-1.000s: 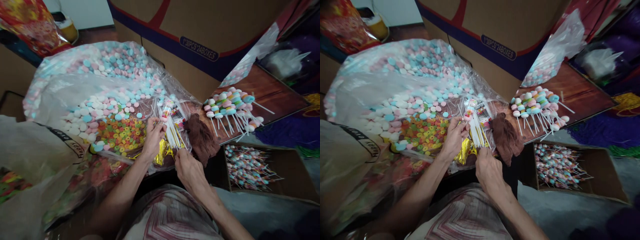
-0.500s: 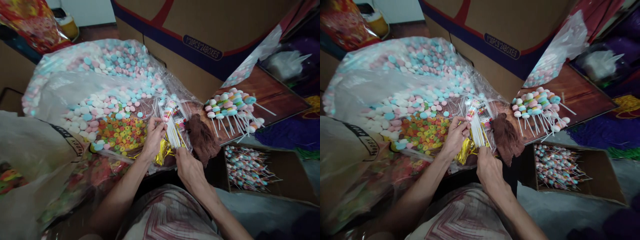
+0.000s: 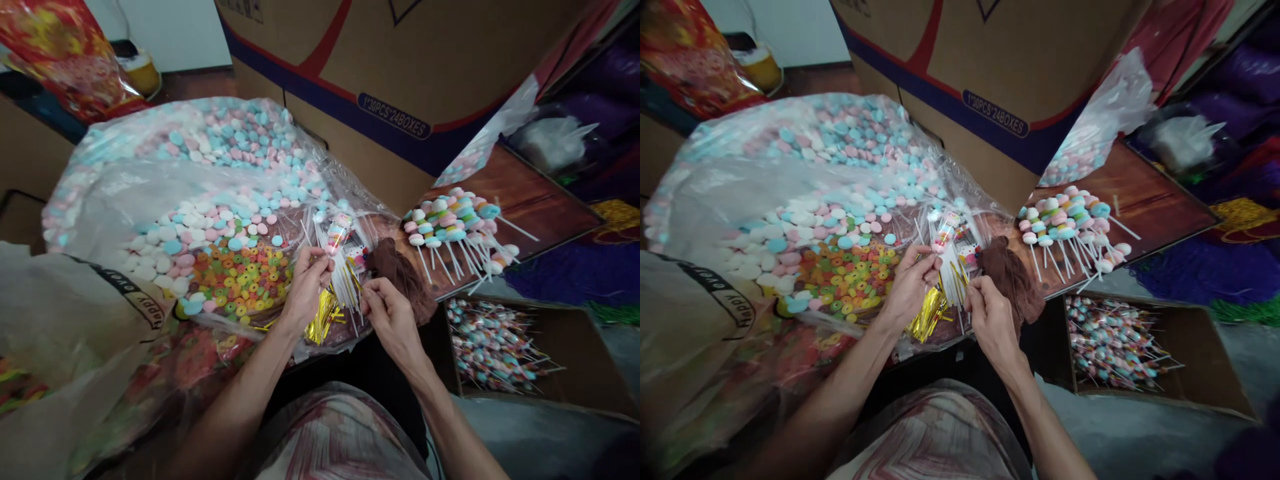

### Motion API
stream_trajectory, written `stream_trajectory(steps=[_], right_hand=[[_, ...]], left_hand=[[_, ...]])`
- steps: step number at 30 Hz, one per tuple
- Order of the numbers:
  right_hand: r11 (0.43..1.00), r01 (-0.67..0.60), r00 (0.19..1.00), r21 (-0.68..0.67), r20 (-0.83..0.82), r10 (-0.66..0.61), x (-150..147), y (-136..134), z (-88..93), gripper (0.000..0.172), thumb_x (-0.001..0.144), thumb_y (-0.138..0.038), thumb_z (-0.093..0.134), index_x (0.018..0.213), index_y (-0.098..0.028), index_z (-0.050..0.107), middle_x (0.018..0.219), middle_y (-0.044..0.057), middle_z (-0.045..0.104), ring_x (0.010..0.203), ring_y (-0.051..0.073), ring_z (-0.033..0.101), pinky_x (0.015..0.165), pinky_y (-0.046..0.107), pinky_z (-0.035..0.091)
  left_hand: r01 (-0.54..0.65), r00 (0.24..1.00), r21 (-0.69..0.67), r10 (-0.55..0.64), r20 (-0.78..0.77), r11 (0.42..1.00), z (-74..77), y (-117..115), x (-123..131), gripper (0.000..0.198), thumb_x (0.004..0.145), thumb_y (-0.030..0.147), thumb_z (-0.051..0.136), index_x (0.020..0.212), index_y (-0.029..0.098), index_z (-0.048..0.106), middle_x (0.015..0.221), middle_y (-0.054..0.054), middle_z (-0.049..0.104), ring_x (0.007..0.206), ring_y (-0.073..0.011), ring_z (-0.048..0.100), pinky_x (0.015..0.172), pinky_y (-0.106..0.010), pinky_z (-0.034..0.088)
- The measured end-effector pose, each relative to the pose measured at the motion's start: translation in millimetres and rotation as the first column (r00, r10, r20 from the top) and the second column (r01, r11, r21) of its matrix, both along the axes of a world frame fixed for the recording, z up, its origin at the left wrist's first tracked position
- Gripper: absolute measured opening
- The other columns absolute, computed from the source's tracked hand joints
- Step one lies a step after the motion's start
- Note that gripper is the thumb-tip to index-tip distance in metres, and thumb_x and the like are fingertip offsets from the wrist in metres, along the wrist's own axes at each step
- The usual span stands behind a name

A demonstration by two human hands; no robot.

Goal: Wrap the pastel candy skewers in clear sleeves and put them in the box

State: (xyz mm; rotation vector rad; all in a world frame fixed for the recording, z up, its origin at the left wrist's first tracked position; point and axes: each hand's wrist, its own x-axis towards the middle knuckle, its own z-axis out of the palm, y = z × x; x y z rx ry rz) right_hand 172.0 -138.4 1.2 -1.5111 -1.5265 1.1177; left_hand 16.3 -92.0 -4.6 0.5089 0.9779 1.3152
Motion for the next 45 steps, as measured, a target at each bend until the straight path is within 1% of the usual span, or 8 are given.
stream_trajectory(steps=[6,16,23,27,31,34,40,45], right_hand=[[1.000,-0.023,0.992,-0.018,-0.124,0.021,-13.0,15.5,-5.4,0.014,0.093,-0.035,0.047,0.091,-0.022,0.049,0.076,-0.001,0.064,0.050,0.010,0.046,0.050,0.021,0.036],[0.997,0.064,0.950,-0.041,-0.305,-0.074,-23.3,35.5,1.5,0.021,0.085,-0.037,0.062,0.077,-0.018,0.055,0.062,-0.004,0.055,0.052,0.009,0.045,0.048,0.020,0.033],[0.989,0.111,0.860,-0.101,-0.488,-0.146,-33.4,35.3,0.6,0.022,0.082,-0.036,0.066,0.076,-0.018,0.054,0.064,-0.005,0.056,0.047,0.006,0.038,0.045,0.020,0.028],[0.994,0.081,0.852,-0.068,-0.514,-0.105,-32.5,31.0,-3.2,0.022,0.086,-0.037,0.064,0.079,-0.019,0.052,0.066,-0.006,0.049,0.053,0.008,0.038,0.050,0.020,0.031],[0.999,-0.039,0.860,0.016,-0.509,0.042,-18.2,32.1,5.3,0.022,0.087,-0.039,0.063,0.082,-0.020,0.052,0.074,-0.004,0.047,0.062,0.010,0.041,0.056,0.021,0.036],[0.985,-0.141,0.902,0.104,-0.397,0.171,-8.1,34.9,15.3,0.020,0.090,-0.038,0.059,0.083,-0.021,0.051,0.078,-0.002,0.047,0.067,0.012,0.043,0.059,0.023,0.037],[0.965,-0.021,0.999,0.262,-0.043,0.034,-11.4,31.0,12.6,0.012,0.093,-0.024,0.049,0.083,-0.022,0.043,0.075,-0.003,0.046,0.066,0.012,0.042,0.061,0.025,0.035],[0.984,0.006,0.997,0.175,-0.071,0.006,-10.6,30.7,12.6,0.008,0.091,-0.025,0.051,0.086,-0.021,0.046,0.074,-0.004,0.048,0.063,0.011,0.044,0.058,0.023,0.036]], left_hand=[[0.001,1.000,-0.017,-0.002,-0.024,1.000,2.3,-0.5,0.6,0.024,0.074,0.023,0.068,0.086,0.020,0.048,0.068,0.004,0.055,0.050,-0.0030,0.038,0.049,-0.016,0.024],[0.150,0.989,-0.014,-0.150,-0.018,0.989,10.3,-7.1,6.5,0.021,0.073,0.022,0.068,0.087,0.019,0.052,0.063,0.005,0.053,0.050,-0.0040,0.040,0.050,-0.017,0.028],[0.080,0.992,0.083,-0.071,-0.109,0.993,2.4,-6.8,14.1,0.026,0.080,0.037,0.071,0.080,0.015,0.057,0.065,0.003,0.053,0.053,-0.0048,0.044,0.047,-0.016,0.030],[0.138,0.984,-0.008,-0.136,0.120,0.990,9.4,-7.9,9.5,0.027,0.080,0.029,0.073,0.073,0.013,0.052,0.058,0.005,0.048,0.044,0.0000,0.029,0.042,-0.013,0.021],[0.365,0.844,-0.089,-0.288,0.452,0.927,23.4,-8.4,-1.5,0.023,0.077,0.018,0.073,0.072,0.014,0.050,0.052,0.008,0.036,0.041,-0.0002,0.019,0.039,-0.011,0.014],[0.487,0.762,-0.094,-0.369,0.533,0.868,30.3,-8.7,-4.3,0.022,0.078,0.018,0.071,0.073,0.013,0.050,0.051,0.009,0.031,0.041,-0.0010,0.018,0.037,-0.010,0.013],[0.264,0.964,-0.059,-0.265,-0.013,0.963,31.1,-14.2,12.5,0.022,0.085,0.035,0.067,0.084,0.018,0.053,0.055,0.007,0.044,0.043,-0.0033,0.029,0.041,-0.013,0.020],[0.209,0.934,0.076,-0.176,-0.311,0.975,26.3,-19.6,19.2,0.023,0.083,0.039,0.068,0.087,0.016,0.066,0.073,0.001,0.059,0.058,-0.0060,0.044,0.052,-0.017,0.034]])
